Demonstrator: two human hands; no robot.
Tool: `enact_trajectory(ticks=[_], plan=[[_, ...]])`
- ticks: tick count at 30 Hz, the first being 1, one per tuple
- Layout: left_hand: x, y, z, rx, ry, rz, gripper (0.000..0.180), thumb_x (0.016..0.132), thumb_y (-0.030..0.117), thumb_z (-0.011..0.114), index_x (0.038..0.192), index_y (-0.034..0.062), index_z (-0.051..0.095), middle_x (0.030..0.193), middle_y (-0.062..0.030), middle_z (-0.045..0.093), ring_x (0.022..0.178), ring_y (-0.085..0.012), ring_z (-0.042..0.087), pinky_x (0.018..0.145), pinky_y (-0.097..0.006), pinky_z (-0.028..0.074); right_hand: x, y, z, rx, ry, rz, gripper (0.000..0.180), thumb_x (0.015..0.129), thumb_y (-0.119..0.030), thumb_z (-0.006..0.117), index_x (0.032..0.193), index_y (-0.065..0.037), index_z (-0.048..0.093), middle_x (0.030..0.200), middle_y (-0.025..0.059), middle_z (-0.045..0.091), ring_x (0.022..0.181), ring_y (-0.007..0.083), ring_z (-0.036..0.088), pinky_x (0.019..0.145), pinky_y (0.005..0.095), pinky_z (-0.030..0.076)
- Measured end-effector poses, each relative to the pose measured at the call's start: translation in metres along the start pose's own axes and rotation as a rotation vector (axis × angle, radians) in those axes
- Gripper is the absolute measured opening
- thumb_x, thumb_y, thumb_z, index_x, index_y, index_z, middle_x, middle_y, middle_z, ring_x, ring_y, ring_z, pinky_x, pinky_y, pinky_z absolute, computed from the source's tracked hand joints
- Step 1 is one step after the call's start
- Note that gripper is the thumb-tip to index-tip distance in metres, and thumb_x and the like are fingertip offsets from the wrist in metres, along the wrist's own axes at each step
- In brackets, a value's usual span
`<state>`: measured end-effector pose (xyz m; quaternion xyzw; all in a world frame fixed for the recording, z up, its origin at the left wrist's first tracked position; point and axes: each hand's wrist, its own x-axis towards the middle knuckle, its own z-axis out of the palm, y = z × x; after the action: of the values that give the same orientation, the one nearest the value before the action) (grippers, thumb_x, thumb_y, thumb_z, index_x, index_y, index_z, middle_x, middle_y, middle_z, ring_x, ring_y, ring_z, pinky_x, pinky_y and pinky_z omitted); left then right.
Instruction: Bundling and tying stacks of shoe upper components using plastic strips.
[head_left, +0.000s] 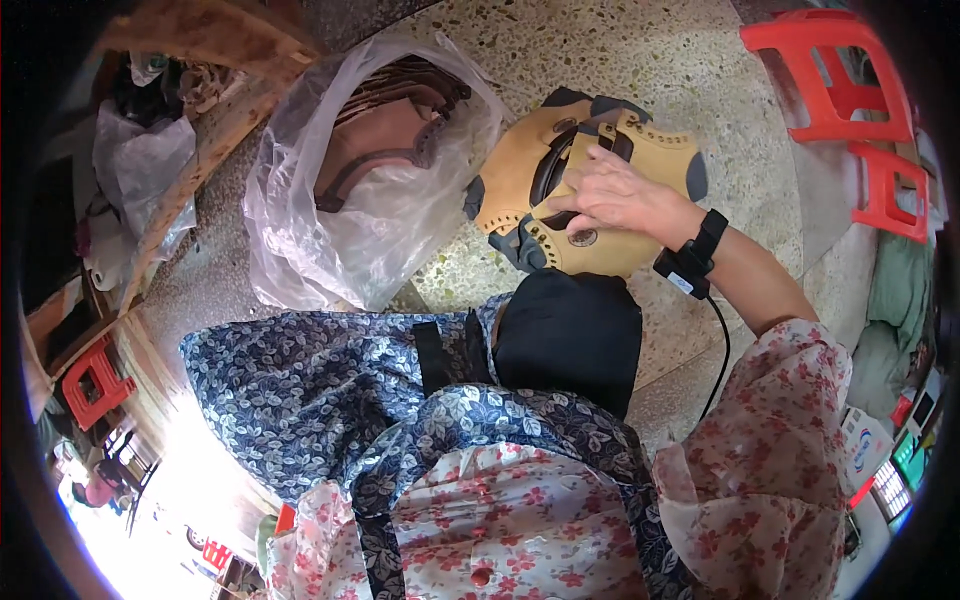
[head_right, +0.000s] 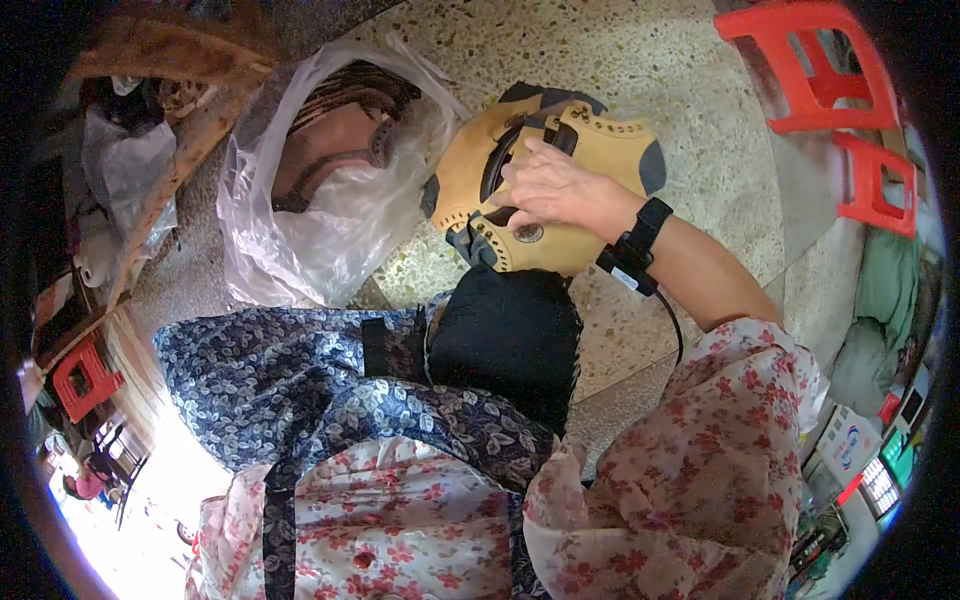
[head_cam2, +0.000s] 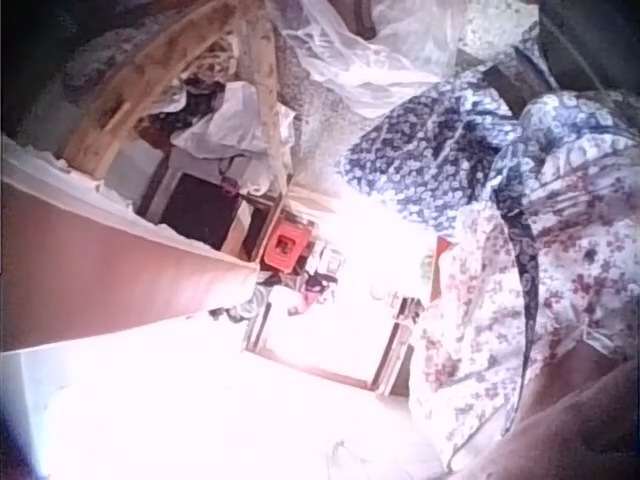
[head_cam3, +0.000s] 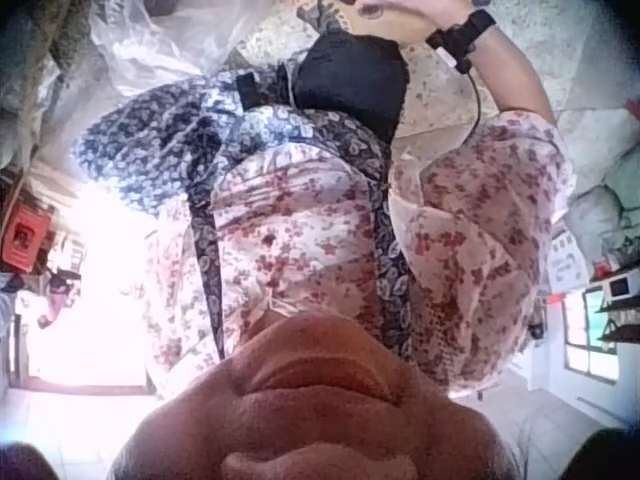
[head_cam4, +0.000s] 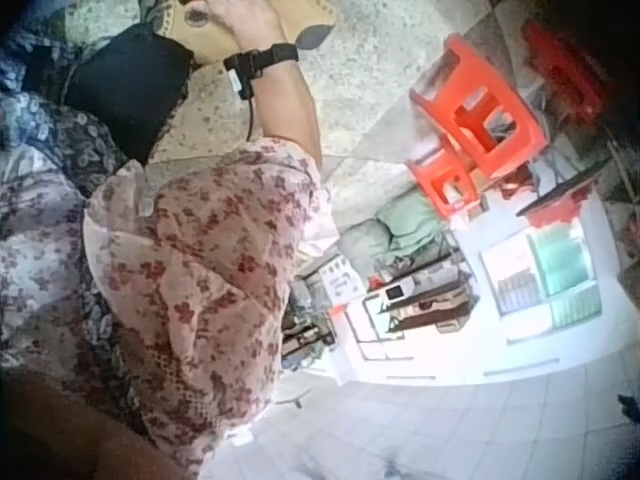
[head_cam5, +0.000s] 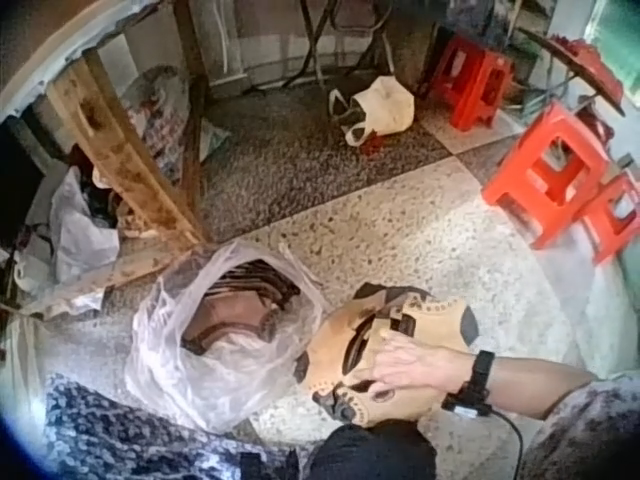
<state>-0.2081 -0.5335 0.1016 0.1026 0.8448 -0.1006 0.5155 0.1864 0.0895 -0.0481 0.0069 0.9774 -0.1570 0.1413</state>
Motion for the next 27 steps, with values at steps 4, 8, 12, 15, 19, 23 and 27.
enact_trajectory(ticks=[4, 8, 12, 15, 19, 23, 27], plan=[[0.005, 0.004, 0.005, 0.029, 0.014, -0.007, 0.053, 0.073, 0.015, 0.066, 0.121, 0.0015, 0.051, 0.112, -0.0215, 0.058, 0.107, -0.0337, 0.055, 0.09, -0.039, 0.043, -0.003, 0.002, 0.022, -0.031, 0.179, -0.025, 0.041, 0.076, -0.044, 0.06, 0.11, -0.022, 0.061, 0.089, 0.0047, 0.05, 0.09, 0.0201, 0.05, 0.087, 0.0373, 0.033], [-0.013, -0.005, 0.012, 0.042, 0.058, -0.063, 0.053, 0.073, 0.015, 0.066, 0.122, 0.0015, 0.051, 0.112, -0.0216, 0.058, 0.108, -0.0339, 0.055, 0.091, -0.04, 0.043, 0.003, -0.008, -0.001, 0.036, 0.132, 0.013, 0.046, 0.074, -0.043, 0.063, 0.11, -0.016, 0.06, 0.09, 0.0051, 0.048, 0.09, 0.0209, 0.047, 0.088, 0.0386, 0.032], [-0.034, -0.021, 0.012, 0.045, 0.142, -0.129, 0.053, 0.073, 0.016, 0.066, 0.122, 0.0016, 0.051, 0.112, -0.0217, 0.058, 0.108, -0.034, 0.055, 0.091, -0.04, 0.043, -0.004, -0.024, -0.025, 0.114, 0.303, 0.089, 0.045, 0.076, -0.037, 0.064, 0.112, -0.009, 0.059, 0.095, 0.0069, 0.052, 0.092, 0.0245, 0.048, 0.087, 0.0375, 0.034], [-0.053, -0.03, 0.023, 0.038, 0.204, -0.171, 0.054, 0.073, 0.016, 0.066, 0.122, 0.0016, 0.051, 0.112, -0.0218, 0.058, 0.108, -0.0342, 0.054, 0.091, -0.04, 0.043, 0.002, -0.039, -0.041, 0.194, 0.463, 0.195, 0.038, 0.08, -0.028, 0.063, 0.11, -0.006, 0.059, 0.094, 0.0072, 0.054, 0.087, 0.0238, 0.051, 0.08, 0.0333, 0.039], [-0.011, 0.047, 0.031, -0.053, 0.395, 0.33, 0.042, 0.075, 0.012, 0.065, 0.114, 0.0022, 0.057, 0.111, -0.0207, 0.059, 0.105, -0.0359, 0.055, 0.088, -0.038, 0.044, 0.018, -0.062, -0.076, 0.724, 0.497, 0.469, 0.029, 0.085, -0.017, 0.059, 0.11, -0.002, 0.06, 0.085, 0.0055, 0.055, 0.077, 0.0156, 0.053, 0.069, 0.0251, 0.042], [0.03, 0.024, 0.047, 0.058, 0.318, 0.433, 0.038, 0.076, 0.008, 0.063, 0.113, 0.0024, 0.057, 0.109, -0.0201, 0.06, 0.1, -0.0374, 0.057, 0.084, -0.038, 0.045, 0.035, -0.078, -0.089, 0.893, 0.484, 0.543, 0.03, 0.088, -0.018, 0.058, 0.113, -0.002, 0.059, 0.085, 0.001, 0.06, 0.075, 0.0076, 0.053, 0.069, 0.0215, 0.043], [0.078, 0.004, 0.059, -0.862, 0.411, 0.45, 0.036, 0.077, -0.001, 0.057, 0.113, 0.0024, 0.057, 0.099, -0.0173, 0.061, 0.094, -0.0382, 0.057, 0.083, -0.04, 0.045, 0.051, -0.098, -0.073, 1.136, 0.441, 0.534, 0.029, 0.091, -0.017, 0.055, 0.115, -0.002, 0.059, 0.087, 0.0004, 0.062, 0.077, 0.0062, 0.055, 0.073, 0.0214, 0.046]])
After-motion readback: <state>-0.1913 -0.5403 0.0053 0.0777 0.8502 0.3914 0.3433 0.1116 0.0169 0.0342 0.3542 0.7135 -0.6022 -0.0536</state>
